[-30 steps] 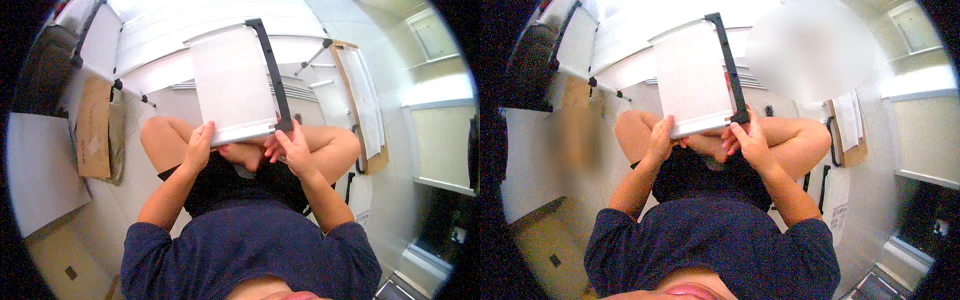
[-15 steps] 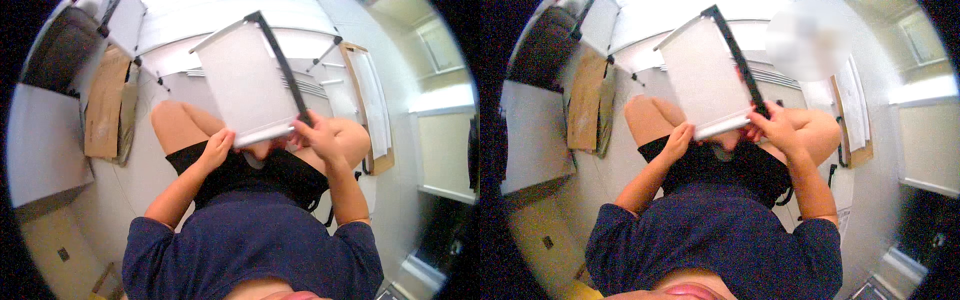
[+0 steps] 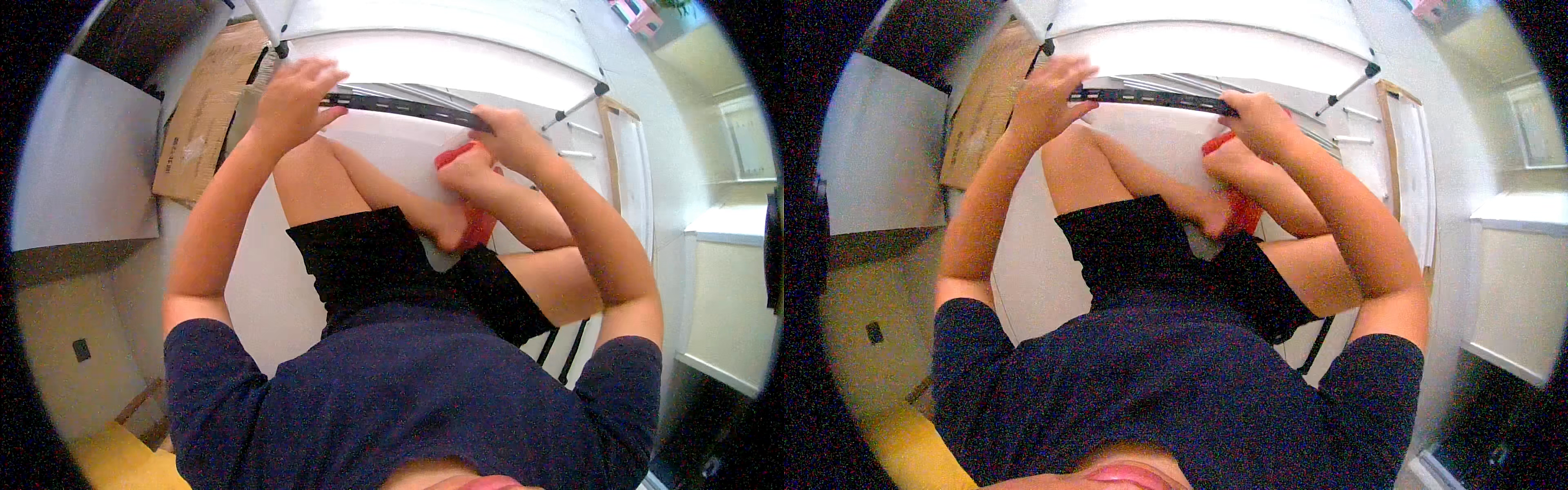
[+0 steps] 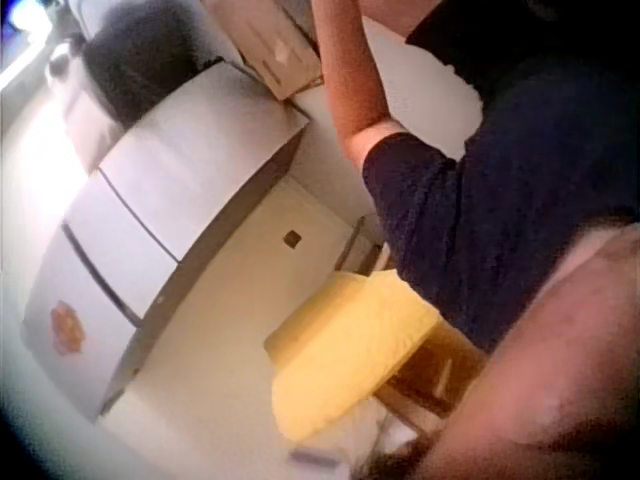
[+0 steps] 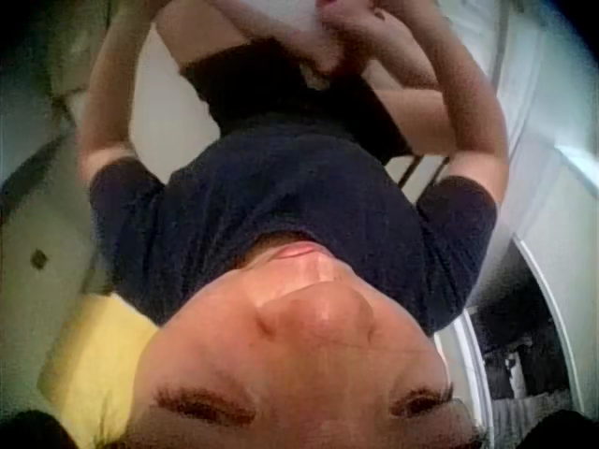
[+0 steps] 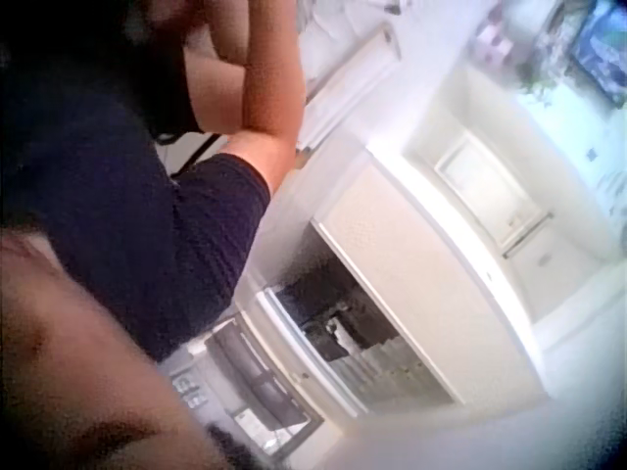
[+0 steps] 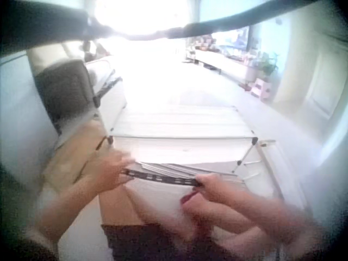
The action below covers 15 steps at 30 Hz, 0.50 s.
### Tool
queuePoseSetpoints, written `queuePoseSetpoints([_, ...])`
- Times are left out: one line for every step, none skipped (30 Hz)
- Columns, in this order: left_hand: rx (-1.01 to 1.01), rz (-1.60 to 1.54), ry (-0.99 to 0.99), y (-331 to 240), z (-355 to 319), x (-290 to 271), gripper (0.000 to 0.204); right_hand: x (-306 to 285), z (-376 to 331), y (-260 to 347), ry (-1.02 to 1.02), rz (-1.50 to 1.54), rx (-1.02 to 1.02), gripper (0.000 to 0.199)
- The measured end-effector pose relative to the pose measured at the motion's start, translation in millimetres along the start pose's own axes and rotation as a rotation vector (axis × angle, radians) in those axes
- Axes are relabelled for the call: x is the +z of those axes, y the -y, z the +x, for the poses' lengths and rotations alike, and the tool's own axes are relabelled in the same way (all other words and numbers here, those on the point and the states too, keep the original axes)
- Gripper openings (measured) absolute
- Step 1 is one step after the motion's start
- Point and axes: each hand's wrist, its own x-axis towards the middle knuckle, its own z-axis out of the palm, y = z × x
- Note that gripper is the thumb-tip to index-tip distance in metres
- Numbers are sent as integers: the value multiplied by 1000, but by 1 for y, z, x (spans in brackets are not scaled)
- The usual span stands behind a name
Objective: The person assembles a storage shelf by hand while sitting cross-legged on the floor. They press white plastic panels into black corner frames and slide metal support rods into the frames.
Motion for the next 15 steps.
queuePoseSetpoints([-32, -7, 162, 13, 3, 7, 37, 7, 12, 3, 7, -2, -11, 21])
queuePoseSetpoints([4, -13, 207, 29, 5, 21, 33, 15, 23, 3, 14, -5, -20, 21])
queuePoseSetpoints([37, -23, 251, 48, 3, 40, 30, 30, 32, -4, -3, 55, -70, 20])
queuePoseSetpoints([78, -40, 297, 58, 5, 52, 28, 42, 39, -12, 14, 50, -65, 20])
queuePoseSetpoints([100, -49, 314, 67, 7, 64, 27, 54, 47, -21, 30, 45, -62, 21])
queuePoseSetpoints([119, -68, 336, 69, 12, 73, 27, 60, 48, -24, 37, 73, -65, 20])
queuePoseSetpoints([138, -87, 357, 73, 16, 82, 28, 65, 51, -27, 70, 66, -33, 20])
queuePoseSetpoints([169, -157, 335, 82, 17, 94, 27, 69, 55, -29, 104, 58, -3, 20])
queuePoseSetpoints([197, -168, 376, 85, 22, 100, 27, 71, 57, -31, 135, 46, 32, 20])
queuePoseSetpoints([224, -179, 417, 86, 28, 105, 27, 73, 60, -33, 204, 68, 85, 21])
queuePoseSetpoints([250, -189, 458, 88, 33, 110, 26, 76, 64, -33, 217, -2, 102, 21])
queuePoseSetpoints([235, -186, 497, 86, 36, 109, 25, 80, 67, -32, 233, -71, 117, 21])
queuePoseSetpoints([239, -189, 514, 87, 37, 114, 24, 83, 71, -32, 249, -141, 131, 21])
queuePoseSetpoints([243, -192, 532, 90, 38, 120, 23, 85, 77, -32, 290, -190, 139, 22])
queuePoseSetpoints([249, -193, 556, 91, 38, 125, 22, 86, 81, -29, 319, -202, 145, 22])
